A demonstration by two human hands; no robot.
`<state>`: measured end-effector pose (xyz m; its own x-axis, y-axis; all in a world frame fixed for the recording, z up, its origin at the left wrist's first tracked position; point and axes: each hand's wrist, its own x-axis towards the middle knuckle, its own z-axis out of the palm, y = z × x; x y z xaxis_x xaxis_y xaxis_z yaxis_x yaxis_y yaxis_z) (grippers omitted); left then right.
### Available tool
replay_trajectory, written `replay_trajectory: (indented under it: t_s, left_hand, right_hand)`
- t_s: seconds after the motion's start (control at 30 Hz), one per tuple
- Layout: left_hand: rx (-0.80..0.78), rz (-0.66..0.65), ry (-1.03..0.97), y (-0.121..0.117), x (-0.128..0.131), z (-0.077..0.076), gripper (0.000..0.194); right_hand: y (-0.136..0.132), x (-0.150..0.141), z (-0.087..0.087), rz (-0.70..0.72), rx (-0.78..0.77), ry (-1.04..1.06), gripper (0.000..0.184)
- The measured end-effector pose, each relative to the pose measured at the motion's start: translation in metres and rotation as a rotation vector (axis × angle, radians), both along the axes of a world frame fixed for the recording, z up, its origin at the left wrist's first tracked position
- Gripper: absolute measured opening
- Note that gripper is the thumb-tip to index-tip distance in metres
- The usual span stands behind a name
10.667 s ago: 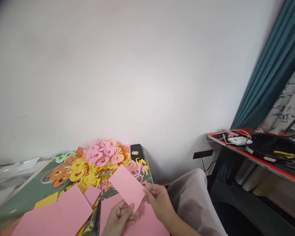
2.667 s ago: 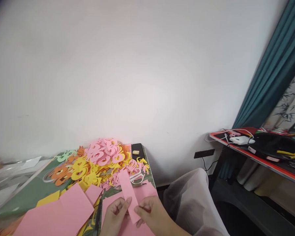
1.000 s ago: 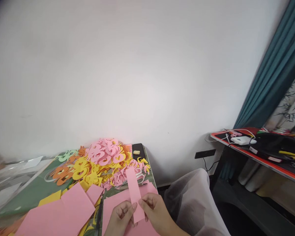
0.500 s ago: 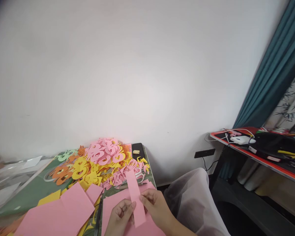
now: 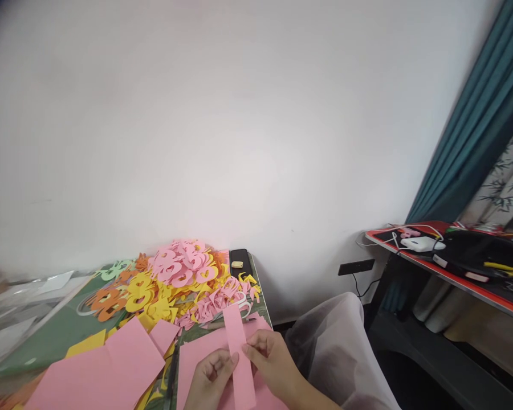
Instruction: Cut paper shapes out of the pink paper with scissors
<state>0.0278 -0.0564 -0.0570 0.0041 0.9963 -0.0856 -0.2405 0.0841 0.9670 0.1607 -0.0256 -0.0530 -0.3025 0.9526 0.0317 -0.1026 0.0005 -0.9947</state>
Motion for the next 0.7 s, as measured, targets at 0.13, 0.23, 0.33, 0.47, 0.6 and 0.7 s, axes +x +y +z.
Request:
replay_trajectory:
  t_s: [0.13, 0.23, 0.33, 0.47, 0.6, 0.7]
  left_hand:
    - [0.03, 0.022, 0.023, 0.002, -0.002, -0.003, 0.031]
    - [0.016, 0.004, 0.039, 0.004, -0.003, -0.006, 0.033]
    - [-0.008, -0.005, 0.068, 0.005, -0.003, -0.015, 0.038]
    - [0.009, 0.047, 0.167, 0.01, -0.009, -0.029, 0.043]
    - [0.032, 0.061, 0.245, 0.014, -0.02, -0.035, 0.048]
    - [0.0, 0.024, 0.239, 0.014, -0.025, -0.031, 0.047]
  right_hand:
    - [-0.002, -0.002, -0.001, 0.033, -0.036, 0.018, 0.033]
    - [-0.001, -0.001, -0.001, 0.03, -0.02, -0.012, 0.033]
    - [0.0, 0.0, -0.004, 0.006, 0.025, -0.033, 0.035]
    - [-0.001, -0.002, -0.016, 0.057, 0.07, -0.046, 0.037]
    - [-0.002, -0.008, -0.021, 0.07, 0.084, -0.098, 0.037]
    - [0.002, -0.015, -0.02, 0.067, 0.057, -0.087, 0.036]
